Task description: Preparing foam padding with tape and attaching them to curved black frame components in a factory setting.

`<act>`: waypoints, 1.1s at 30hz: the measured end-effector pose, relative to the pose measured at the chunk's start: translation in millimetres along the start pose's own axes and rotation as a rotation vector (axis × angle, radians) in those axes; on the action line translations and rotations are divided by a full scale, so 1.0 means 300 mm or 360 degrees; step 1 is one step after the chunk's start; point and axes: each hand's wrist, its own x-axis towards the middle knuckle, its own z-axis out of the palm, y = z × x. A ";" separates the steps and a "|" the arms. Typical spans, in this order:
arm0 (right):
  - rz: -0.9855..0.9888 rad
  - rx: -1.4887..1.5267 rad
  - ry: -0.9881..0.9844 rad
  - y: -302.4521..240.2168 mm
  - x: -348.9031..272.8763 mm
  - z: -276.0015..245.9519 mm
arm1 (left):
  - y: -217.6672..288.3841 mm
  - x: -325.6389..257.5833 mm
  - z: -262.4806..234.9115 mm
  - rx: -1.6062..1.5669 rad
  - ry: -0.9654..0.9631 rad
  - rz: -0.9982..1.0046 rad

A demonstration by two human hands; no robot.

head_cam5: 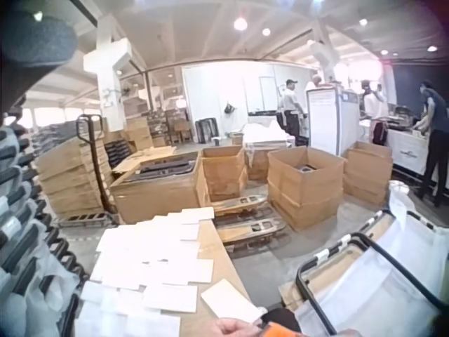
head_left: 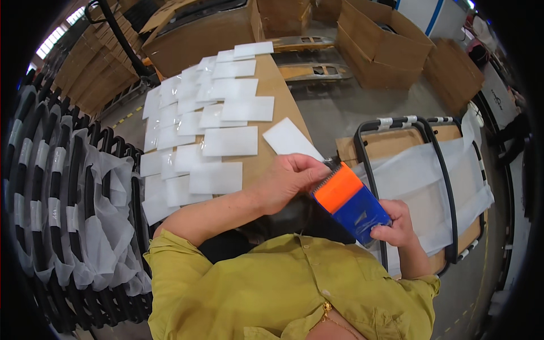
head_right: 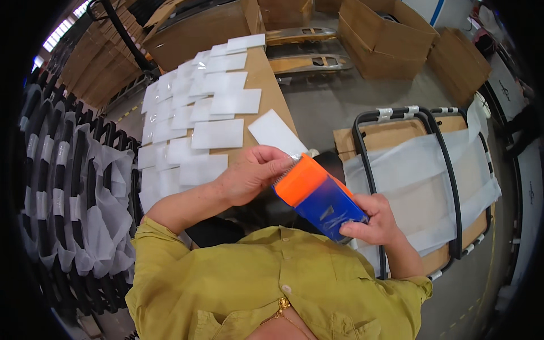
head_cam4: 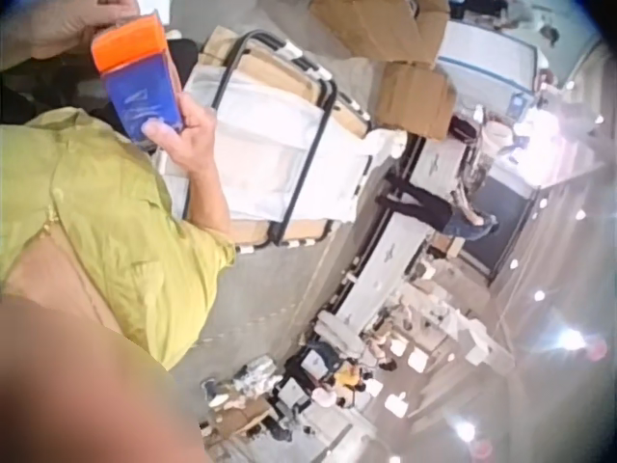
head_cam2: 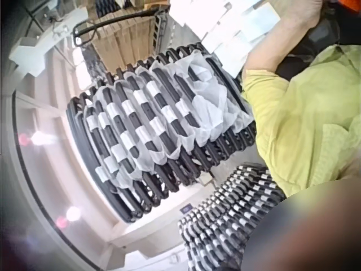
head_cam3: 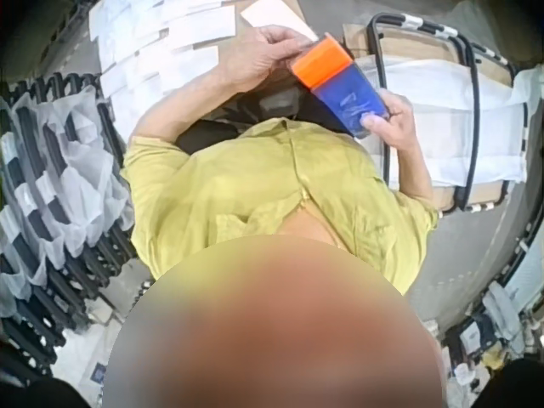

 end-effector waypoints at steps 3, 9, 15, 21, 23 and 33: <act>0.0219 -0.0065 0.0062 -0.016 -0.012 0.019 | -0.008 0.006 -0.009 0.0366 0.0216 0.0130; 0.0474 0.0073 0.0142 0.016 -0.057 -0.021 | -0.023 0.102 -0.176 0.0579 0.0670 0.0523; 0.0611 0.0014 0.0184 0.058 0.099 -0.002 | -0.065 0.219 -0.300 0.1826 0.1091 0.1053; 0.0799 0.0218 0.0114 0.114 0.160 0.008 | -0.121 0.230 -0.301 0.2758 0.1690 0.1159; 0.0796 0.0264 0.0123 0.138 0.145 0.000 | -0.103 0.161 -0.263 0.2326 0.1571 0.1168; 0.0807 0.0372 0.0066 0.064 0.065 0.066 | -0.295 0.014 -0.107 -0.0728 0.0271 -0.0585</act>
